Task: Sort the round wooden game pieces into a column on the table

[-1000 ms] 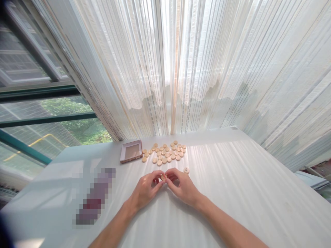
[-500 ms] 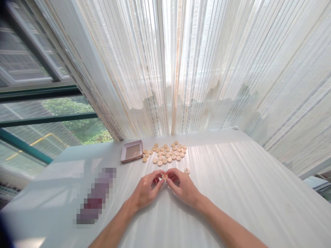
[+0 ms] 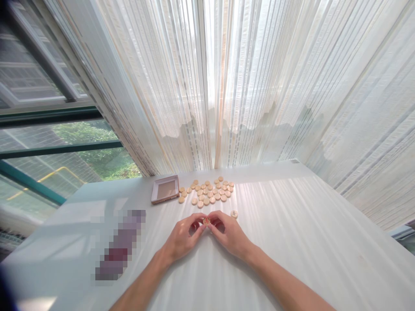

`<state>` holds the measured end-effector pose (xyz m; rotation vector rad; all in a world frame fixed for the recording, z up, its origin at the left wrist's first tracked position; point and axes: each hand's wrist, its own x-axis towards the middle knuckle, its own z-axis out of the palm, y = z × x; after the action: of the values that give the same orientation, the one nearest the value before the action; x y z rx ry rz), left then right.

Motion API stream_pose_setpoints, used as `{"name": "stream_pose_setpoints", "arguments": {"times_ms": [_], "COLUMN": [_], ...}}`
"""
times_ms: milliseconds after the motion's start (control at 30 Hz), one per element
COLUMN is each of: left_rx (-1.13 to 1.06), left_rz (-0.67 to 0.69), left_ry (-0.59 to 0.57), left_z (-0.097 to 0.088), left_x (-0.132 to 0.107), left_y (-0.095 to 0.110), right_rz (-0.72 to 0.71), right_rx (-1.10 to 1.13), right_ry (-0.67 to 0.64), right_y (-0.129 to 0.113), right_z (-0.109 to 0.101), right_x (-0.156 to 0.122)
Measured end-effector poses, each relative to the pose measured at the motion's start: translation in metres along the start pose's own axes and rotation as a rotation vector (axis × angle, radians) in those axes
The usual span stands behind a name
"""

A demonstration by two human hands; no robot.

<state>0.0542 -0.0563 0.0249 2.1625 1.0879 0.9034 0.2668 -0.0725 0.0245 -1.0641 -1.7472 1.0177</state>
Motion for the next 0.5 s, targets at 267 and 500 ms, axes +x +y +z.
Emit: {"name": "stream_pose_setpoints", "arguments": {"times_ms": [267, 500], "left_rx": [-0.015, -0.060], "left_rz": [-0.030, -0.084], "left_ry": [0.002, 0.015], "left_z": [-0.0005, -0.0001], "left_x": [0.0001, 0.0016], "left_y": [0.0019, 0.0023], "right_rz": [-0.006, -0.017], "right_rx": [0.007, -0.002], "right_ry": [-0.007, -0.019], "right_y": [0.0011, -0.0031], "right_z": [0.0001, -0.0003], "right_x": [0.0004, 0.0004]}}
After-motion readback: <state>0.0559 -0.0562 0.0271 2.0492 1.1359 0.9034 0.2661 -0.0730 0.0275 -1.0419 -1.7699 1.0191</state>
